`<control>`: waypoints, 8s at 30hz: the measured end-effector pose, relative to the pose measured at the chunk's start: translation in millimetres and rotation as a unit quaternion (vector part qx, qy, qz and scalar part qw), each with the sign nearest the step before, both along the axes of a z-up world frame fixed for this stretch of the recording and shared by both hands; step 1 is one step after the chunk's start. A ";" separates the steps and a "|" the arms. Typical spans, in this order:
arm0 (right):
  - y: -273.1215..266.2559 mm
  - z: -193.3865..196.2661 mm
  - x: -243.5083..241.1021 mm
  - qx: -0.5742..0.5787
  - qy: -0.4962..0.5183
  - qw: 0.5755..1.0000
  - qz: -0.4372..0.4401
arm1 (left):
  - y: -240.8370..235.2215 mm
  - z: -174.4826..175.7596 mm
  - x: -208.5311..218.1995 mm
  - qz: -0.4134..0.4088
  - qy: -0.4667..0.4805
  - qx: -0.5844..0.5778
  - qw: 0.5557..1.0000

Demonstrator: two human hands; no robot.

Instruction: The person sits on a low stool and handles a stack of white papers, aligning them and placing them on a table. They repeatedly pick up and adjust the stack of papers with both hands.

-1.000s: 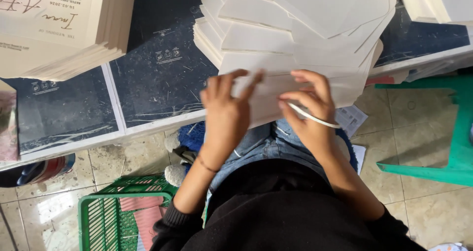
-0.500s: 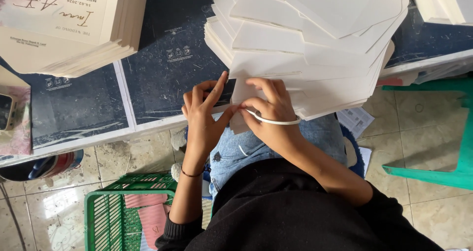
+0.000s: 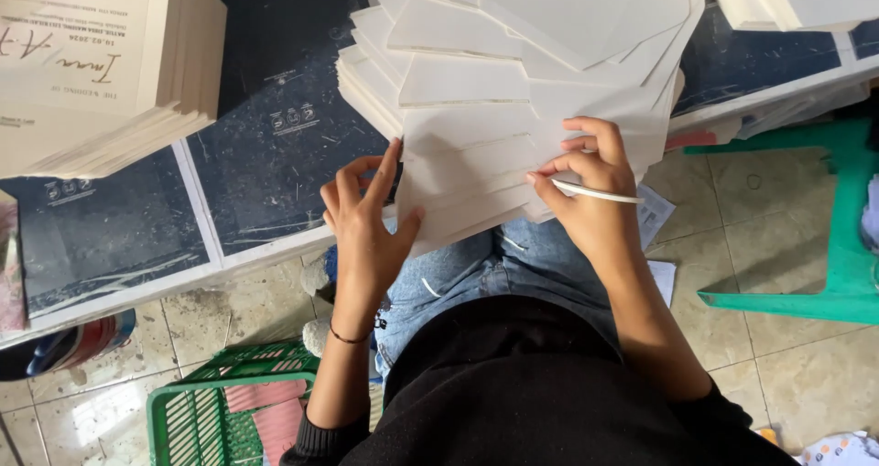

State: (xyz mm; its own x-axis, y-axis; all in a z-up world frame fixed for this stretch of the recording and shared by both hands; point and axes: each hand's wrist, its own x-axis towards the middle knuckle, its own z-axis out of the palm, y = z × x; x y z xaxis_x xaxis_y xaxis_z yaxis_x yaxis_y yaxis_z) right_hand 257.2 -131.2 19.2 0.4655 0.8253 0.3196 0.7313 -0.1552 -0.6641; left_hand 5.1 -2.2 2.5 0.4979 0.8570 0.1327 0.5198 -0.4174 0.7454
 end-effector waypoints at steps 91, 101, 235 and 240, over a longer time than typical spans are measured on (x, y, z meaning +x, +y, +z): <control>-3.6 -24.7 -11.4 0.089 -0.134 0.972 0.169 | -53.7 -18.4 -10.0 0.027 0.074 0.261 0.962; 2.1 -25.5 -24.0 0.111 -0.150 0.970 0.157 | -51.2 -8.9 -8.5 0.018 0.055 0.320 0.946; 23.4 66.3 27.2 -0.115 -0.024 0.968 0.220 | 7.1 36.3 40.4 0.065 -0.020 0.240 0.968; 31.2 34.5 27.1 0.002 -0.210 0.958 0.196 | -9.8 3.2 32.8 0.084 0.211 0.265 0.937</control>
